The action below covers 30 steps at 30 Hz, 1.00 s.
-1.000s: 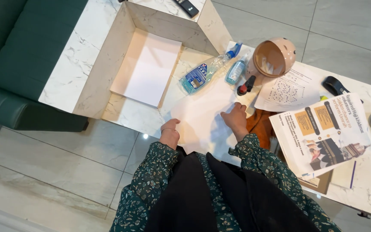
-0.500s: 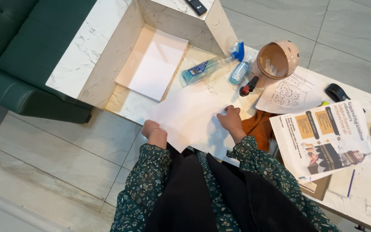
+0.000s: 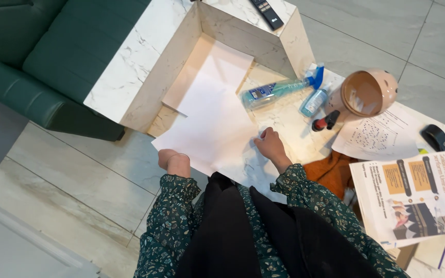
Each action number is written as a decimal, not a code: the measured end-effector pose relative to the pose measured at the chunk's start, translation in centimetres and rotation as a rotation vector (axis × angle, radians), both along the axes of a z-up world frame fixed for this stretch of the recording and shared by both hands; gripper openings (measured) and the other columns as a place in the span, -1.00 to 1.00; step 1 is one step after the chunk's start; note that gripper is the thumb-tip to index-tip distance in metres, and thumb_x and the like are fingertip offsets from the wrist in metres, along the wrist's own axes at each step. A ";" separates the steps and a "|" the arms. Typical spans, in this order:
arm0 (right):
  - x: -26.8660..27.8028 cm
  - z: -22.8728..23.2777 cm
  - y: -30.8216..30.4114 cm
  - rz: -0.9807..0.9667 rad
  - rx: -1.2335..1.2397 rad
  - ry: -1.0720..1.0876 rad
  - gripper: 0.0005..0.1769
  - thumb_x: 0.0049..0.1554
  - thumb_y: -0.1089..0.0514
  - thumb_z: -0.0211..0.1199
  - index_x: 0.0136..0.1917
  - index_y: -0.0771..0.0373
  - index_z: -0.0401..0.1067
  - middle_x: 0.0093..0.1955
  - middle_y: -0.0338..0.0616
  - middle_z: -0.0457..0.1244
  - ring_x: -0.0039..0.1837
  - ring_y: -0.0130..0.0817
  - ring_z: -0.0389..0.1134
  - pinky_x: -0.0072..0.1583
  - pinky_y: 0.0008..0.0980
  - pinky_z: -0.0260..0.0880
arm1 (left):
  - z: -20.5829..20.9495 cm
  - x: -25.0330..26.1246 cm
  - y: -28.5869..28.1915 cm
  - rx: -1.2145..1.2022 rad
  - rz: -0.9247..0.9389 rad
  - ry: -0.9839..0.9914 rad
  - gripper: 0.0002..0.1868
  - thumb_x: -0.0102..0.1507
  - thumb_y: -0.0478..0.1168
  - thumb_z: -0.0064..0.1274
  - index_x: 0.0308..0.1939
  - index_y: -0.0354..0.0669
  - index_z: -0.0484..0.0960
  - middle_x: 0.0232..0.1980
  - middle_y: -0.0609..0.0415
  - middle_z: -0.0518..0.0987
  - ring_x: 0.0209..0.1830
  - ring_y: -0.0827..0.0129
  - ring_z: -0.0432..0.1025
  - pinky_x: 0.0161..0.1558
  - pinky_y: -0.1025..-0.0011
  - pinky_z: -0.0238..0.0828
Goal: Sorting and organizing various flyers and documents on a desk.
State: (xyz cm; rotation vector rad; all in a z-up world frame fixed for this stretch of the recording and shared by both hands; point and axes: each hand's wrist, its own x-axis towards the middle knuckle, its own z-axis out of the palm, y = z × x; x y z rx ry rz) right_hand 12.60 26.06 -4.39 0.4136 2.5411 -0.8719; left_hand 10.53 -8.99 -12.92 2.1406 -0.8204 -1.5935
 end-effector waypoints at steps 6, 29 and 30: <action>-4.0 3.1 -3.0 0.018 -0.148 -0.205 -0.57 0.16 -0.19 0.23 -0.11 0.25 0.39 -0.22 -0.05 0.35 -0.14 -0.18 0.41 -0.04 -0.26 0.40 | -4.1 -3.2 -2.1 0.322 -0.085 0.478 -0.51 0.14 -0.39 -0.27 0.09 -0.46 0.57 0.12 -0.22 0.61 0.06 -0.13 0.55 0.07 -0.04 0.55; -9.9 3.2 -12.6 0.130 -0.464 -0.540 -0.18 0.33 -0.41 -0.26 -0.10 0.33 0.50 -0.21 0.00 0.44 -0.21 -0.27 0.47 -0.14 -0.36 0.53 | -2.2 -10.1 -2.6 0.194 -0.064 0.676 -0.54 0.36 -0.27 -0.34 0.29 -0.40 0.41 0.25 -0.22 0.56 0.09 -0.15 0.55 0.02 -0.09 0.59; -10.0 3.1 -12.9 0.022 -0.607 -0.458 -0.27 0.30 -0.38 -0.24 -0.02 0.28 0.44 -0.19 -0.03 0.45 -0.19 -0.28 0.48 -0.13 -0.32 0.53 | -2.9 -10.2 -2.6 0.208 -0.113 0.692 -0.54 0.35 -0.26 -0.36 0.28 -0.36 0.41 0.23 -0.19 0.56 0.09 -0.12 0.54 0.04 -0.08 0.60</action>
